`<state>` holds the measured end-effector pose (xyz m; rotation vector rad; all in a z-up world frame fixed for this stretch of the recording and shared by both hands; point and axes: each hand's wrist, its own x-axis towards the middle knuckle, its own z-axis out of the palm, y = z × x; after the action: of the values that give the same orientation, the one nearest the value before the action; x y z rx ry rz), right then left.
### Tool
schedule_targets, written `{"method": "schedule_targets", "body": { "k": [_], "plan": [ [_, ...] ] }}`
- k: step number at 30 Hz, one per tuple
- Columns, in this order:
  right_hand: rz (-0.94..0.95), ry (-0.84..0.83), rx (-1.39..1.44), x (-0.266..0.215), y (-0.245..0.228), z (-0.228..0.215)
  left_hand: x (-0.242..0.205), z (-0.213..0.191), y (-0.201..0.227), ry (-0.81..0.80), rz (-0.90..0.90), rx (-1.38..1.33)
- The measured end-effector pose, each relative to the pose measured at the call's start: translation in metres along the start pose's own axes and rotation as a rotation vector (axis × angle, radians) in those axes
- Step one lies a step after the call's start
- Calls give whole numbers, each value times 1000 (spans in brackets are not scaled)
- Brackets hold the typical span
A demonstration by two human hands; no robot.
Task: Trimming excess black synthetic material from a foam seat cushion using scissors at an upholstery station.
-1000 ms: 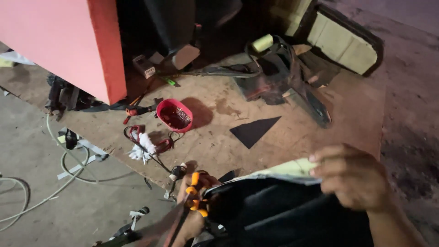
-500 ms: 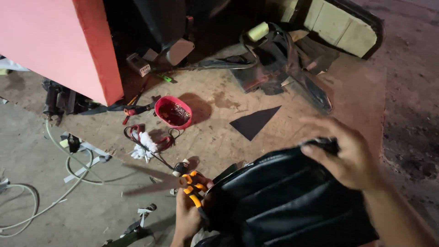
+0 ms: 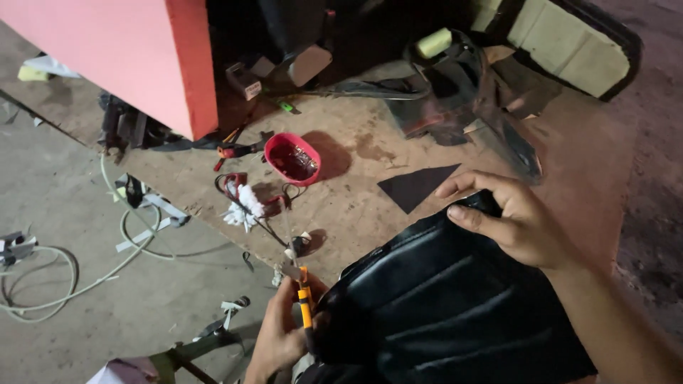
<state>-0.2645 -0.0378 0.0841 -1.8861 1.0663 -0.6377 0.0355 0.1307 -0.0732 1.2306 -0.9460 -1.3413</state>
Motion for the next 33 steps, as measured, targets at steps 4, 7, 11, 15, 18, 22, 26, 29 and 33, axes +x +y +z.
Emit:
{"method": "schedule_targets", "body": {
  "k": [4,7,11,15,18,22,26,29,33],
  "plan": [
    [41,0,27,6,-1,4,-2,0,-2,-5,-12,34],
    [33,-10,16,8,0,5,-3,-3,-3,50,-37,215],
    [92,-48,1,12,1,5,-5,-7,-3,28,-103,413],
    [109,-60,-21,14,6,3,-7,-8,-10,-27,35,642],
    [83,-70,-292,9,0,-9,-4,16,-19,27,-95,190],
    [71,-62,-639,7,-2,-24,4,39,-26,17,-13,-113],
    [-283,-314,-852,14,27,-15,7,44,-37,-85,12,-264],
    [-351,-412,-792,16,36,2,7,40,-54,-85,-23,-323],
    [-209,-465,-746,13,49,5,10,38,-61,-125,5,-575]
  ]
}}
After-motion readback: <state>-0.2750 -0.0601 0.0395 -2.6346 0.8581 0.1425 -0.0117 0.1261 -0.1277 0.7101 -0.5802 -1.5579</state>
